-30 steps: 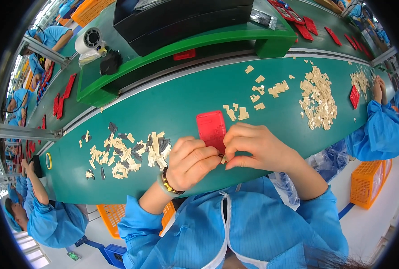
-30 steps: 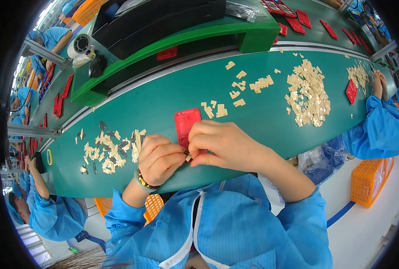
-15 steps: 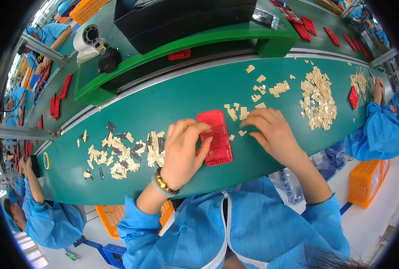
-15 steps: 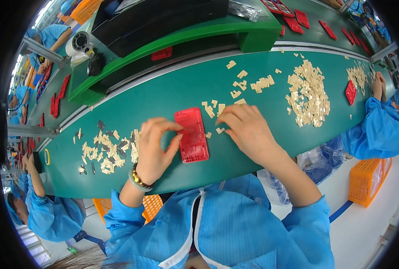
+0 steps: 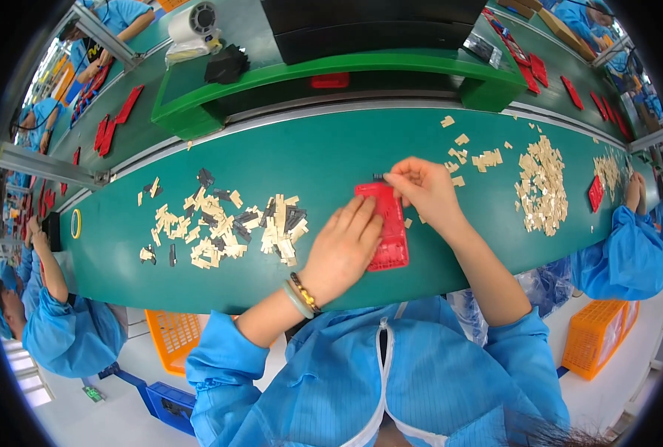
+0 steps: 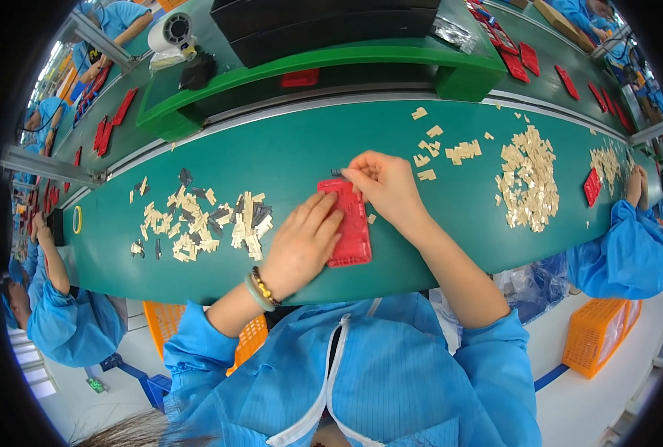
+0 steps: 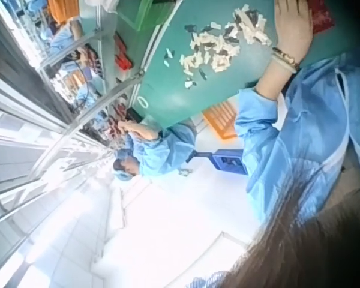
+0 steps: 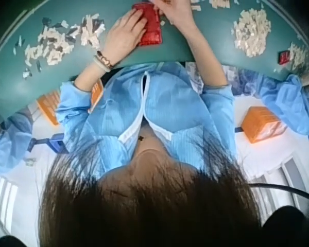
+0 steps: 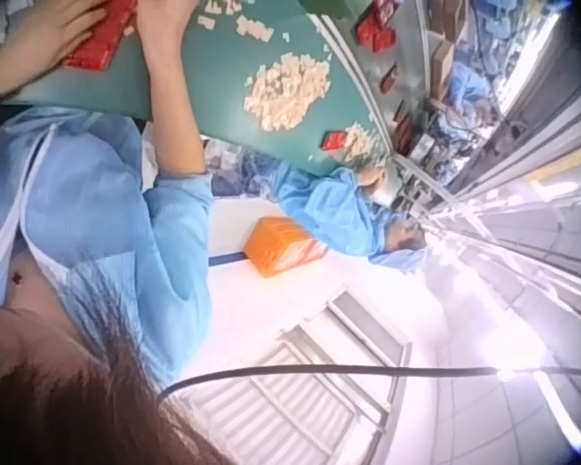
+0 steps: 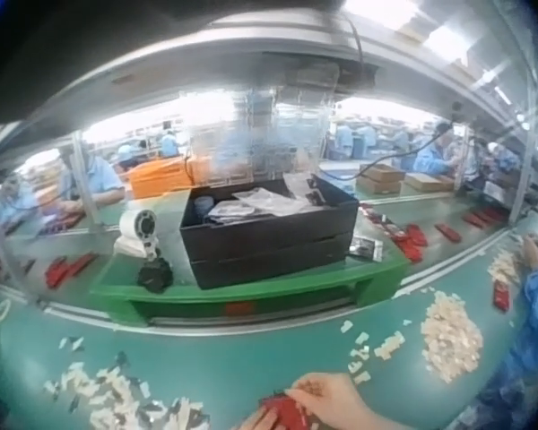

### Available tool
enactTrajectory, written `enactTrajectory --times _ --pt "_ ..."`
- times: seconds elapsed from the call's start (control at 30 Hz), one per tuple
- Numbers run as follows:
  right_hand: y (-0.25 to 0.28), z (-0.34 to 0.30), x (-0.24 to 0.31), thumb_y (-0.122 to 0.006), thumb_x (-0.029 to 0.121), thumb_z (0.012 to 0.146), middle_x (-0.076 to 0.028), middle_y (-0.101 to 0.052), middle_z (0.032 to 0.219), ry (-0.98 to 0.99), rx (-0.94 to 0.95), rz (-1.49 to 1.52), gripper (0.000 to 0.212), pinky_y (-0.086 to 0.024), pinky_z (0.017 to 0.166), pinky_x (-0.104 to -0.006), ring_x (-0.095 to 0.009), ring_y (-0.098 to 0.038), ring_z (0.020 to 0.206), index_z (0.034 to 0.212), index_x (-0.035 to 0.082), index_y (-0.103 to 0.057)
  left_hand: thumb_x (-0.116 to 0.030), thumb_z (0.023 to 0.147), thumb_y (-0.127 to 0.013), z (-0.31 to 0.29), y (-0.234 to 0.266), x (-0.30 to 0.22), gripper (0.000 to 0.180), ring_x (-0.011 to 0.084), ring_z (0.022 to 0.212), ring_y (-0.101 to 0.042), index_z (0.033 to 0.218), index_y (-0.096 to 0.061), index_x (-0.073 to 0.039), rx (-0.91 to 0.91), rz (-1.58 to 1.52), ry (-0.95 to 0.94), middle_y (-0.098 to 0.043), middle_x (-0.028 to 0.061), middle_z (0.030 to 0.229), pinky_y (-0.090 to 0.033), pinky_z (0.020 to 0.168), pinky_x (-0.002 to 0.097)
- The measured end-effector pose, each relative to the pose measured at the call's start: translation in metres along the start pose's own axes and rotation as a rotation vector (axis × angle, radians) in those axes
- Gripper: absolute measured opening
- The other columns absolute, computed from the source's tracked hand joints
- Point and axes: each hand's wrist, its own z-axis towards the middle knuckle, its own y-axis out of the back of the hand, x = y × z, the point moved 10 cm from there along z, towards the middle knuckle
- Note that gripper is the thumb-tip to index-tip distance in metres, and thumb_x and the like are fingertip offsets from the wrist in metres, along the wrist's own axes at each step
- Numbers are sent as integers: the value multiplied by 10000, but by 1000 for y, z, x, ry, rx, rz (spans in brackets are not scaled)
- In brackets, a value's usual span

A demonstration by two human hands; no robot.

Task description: The person assembles small components onto a red plastic housing by hand at an assembly station on a production line.

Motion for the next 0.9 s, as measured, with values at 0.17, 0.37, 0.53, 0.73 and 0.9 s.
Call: enactTrajectory --times 0.17,0.37,0.53,0.73,0.9 --pt "-8 5 -3 -674 82 874 -5 -615 650 -75 42 -197 106 -416 481 -186 -33 -539 561 839 -18 -664 -175 804 -679 0 -2 1 411 344 1199 -486 1152 -582 21 -33 33 40 -522 187 1258 -433 1002 433" --pt "-5 8 -5 -686 73 858 -1 -608 617 -61 40 -273 107 -399 470 -191 -30 -527 540 822 -27 -668 -182 805 -679 2 -6 3 425 339 1211 -468 1159 -577 29 5 3 40 -507 182 1269 -440 998 425" --pt "-7 7 -3 -691 56 845 -9 -623 631 -111 66 -298 90 -421 490 -198 -38 -541 553 831 -31 -673 -179 805 -682 2 -6 5 427 344 1206 -471 1161 -575 31 8 -22 48 -504 186 1272 -455 979 418" --pt "-10 10 -2 -692 72 842 -28 -642 643 -46 73 -286 116 -455 523 -208 -51 -570 579 831 -43 -679 -154 794 -686 3 -4 7 403 380 1187 -471 1143 -577 18 1 -71 66 -491 217 1276 -466 957 424" --pt "-17 4 31 -661 130 790 -137 -669 677 184 77 -632 116 -532 597 -368 -302 -658 624 800 22 -702 -127 774 -682 13 2 9 366 387 1148 -484 1101 -582 3 41 -99 66 -496 222 1254 -477 931 431"
